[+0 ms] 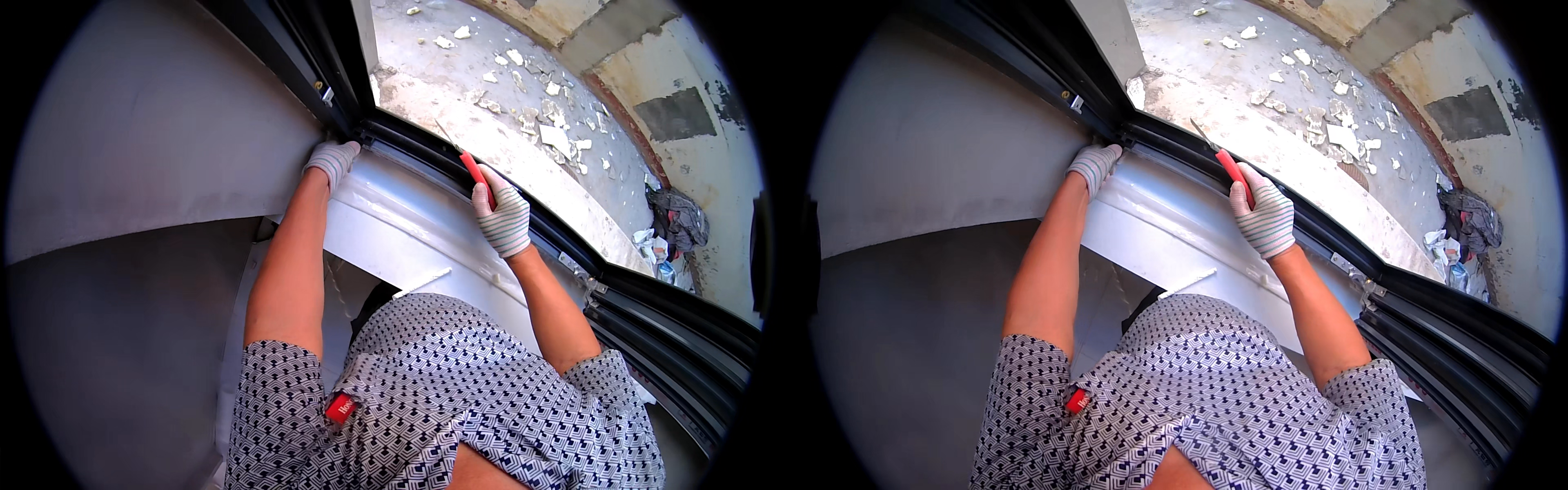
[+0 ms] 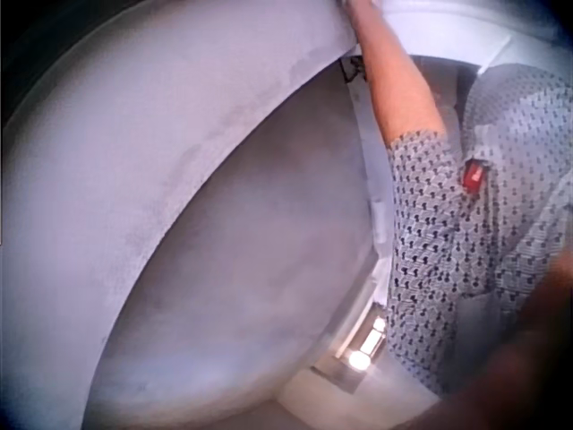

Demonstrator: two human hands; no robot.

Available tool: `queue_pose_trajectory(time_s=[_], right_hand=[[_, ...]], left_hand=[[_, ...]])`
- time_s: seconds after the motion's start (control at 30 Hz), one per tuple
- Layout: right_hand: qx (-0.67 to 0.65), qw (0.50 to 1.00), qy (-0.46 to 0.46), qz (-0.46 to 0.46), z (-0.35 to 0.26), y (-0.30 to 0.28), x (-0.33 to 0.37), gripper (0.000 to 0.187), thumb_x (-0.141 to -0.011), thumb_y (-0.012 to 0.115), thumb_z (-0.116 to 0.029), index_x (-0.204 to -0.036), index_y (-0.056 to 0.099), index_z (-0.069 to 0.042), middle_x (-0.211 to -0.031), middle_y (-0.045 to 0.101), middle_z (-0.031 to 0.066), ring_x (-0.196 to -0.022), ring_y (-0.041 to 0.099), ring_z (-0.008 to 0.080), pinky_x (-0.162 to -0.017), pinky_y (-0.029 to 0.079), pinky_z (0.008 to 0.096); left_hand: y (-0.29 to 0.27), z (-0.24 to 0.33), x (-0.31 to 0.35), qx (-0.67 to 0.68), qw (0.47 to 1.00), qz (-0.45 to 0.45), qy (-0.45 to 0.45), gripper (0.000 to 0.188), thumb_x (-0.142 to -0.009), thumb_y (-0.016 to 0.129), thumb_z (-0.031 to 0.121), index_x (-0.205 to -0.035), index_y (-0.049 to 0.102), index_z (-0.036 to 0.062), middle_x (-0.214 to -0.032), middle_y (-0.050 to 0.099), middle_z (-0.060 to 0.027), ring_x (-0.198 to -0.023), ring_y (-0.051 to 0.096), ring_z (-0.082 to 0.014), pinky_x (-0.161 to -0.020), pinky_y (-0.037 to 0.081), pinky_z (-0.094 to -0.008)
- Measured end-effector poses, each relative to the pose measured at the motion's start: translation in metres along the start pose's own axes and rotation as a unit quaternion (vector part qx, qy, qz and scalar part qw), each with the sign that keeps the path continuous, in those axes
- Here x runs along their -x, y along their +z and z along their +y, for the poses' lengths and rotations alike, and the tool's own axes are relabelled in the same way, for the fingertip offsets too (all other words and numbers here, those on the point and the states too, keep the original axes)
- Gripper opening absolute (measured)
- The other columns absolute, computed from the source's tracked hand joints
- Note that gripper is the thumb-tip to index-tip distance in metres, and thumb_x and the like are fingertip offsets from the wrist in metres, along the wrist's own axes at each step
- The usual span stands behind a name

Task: The person uses a red utility knife to scrape and cut away old sealant and debris from the window frame and sill. They work along the edges of the window, removing material from the wall interface and the sill surface.

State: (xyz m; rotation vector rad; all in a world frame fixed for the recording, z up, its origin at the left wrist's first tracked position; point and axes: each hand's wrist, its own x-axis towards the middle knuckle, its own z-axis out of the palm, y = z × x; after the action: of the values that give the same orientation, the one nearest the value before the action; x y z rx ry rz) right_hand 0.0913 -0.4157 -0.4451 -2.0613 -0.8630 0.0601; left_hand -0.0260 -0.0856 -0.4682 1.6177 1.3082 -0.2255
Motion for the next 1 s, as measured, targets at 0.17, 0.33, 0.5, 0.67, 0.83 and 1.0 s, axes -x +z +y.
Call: queue_pose_trajectory(time_s=[0.17,0.33,0.5,0.67,0.83,1.0], right_hand=[[0.006,1.0,0.004,-0.003,-0.005,0.0,0.002,0.036,-0.098,0.066,-0.026,-0.128,0.067,-0.007,-0.091,0.071,0.0174,-0.077,0.071,0.0316,-0.073,0.057,0.0376],[0.009,1.0,-0.004,0.01,-0.007,-0.001,0.003,0.036,-0.097,0.067,-0.026,-0.127,0.068,-0.007,-0.088,0.071,0.0166,-0.074,0.07,0.0317,-0.07,0.057,0.0381],[0.012,1.0,-0.009,0.015,-0.005,0.0,0.004,0.035,-0.096,0.068,-0.025,-0.127,0.068,-0.008,-0.087,0.071,0.0161,-0.073,0.07,0.0318,-0.069,0.057,0.0377],[0.019,0.999,-0.014,0.023,0.002,0.0,0.005,0.034,-0.096,0.068,-0.024,-0.126,0.068,-0.008,-0.086,0.07,0.0158,-0.072,0.07,0.0312,-0.068,0.057,0.0377],[0.019,0.999,-0.03,0.025,0.01,0.005,0.0,0.034,-0.097,0.067,-0.025,-0.126,0.067,-0.008,-0.086,0.07,0.0159,-0.071,0.069,0.0306,-0.067,0.056,0.037],[0.013,0.999,-0.012,0.029,0.018,0.012,-0.005,0.035,-0.097,0.067,-0.028,-0.126,0.068,-0.009,-0.088,0.07,0.0165,-0.075,0.07,0.0309,-0.071,0.056,0.0377]], left_hand=[[-0.005,0.009,0.004,-0.224,0.97,0.03,0.092,0.055,-0.091,0.066,0.038,-0.132,0.065,0.0011,-0.135,0.065,-0.0201,-0.124,0.062,-0.036,-0.106,0.048,-0.041],[-0.012,0.026,0.027,-0.374,0.925,-0.013,0.068,0.062,-0.089,0.064,0.042,-0.137,0.062,0.0028,-0.141,0.061,-0.022,-0.13,0.059,-0.0375,-0.111,0.045,-0.042],[0.031,0.008,0.073,-0.37,0.921,-0.055,0.113,0.056,-0.088,0.059,0.041,-0.127,0.065,0.0011,-0.123,0.068,-0.0261,-0.116,0.064,-0.041,-0.102,0.049,-0.0428],[0.027,0.0,0.096,-0.32,0.94,-0.001,0.117,0.05,-0.088,0.056,0.04,-0.115,0.067,-0.0017,-0.107,0.071,-0.0264,-0.102,0.067,-0.0428,-0.094,0.051,-0.0446],[0.036,-0.023,0.117,-0.375,0.875,-0.147,0.269,0.042,-0.091,0.058,0.04,-0.11,0.069,0.0037,-0.101,0.07,-0.0253,-0.099,0.068,-0.0414,-0.091,0.053,-0.0445],[0.067,-0.052,0.129,-0.265,0.944,-0.062,0.187,0.039,-0.092,0.059,0.042,-0.104,0.066,0.006,-0.097,0.071,-0.0227,-0.094,0.069,-0.039,-0.089,0.053,-0.0453]])
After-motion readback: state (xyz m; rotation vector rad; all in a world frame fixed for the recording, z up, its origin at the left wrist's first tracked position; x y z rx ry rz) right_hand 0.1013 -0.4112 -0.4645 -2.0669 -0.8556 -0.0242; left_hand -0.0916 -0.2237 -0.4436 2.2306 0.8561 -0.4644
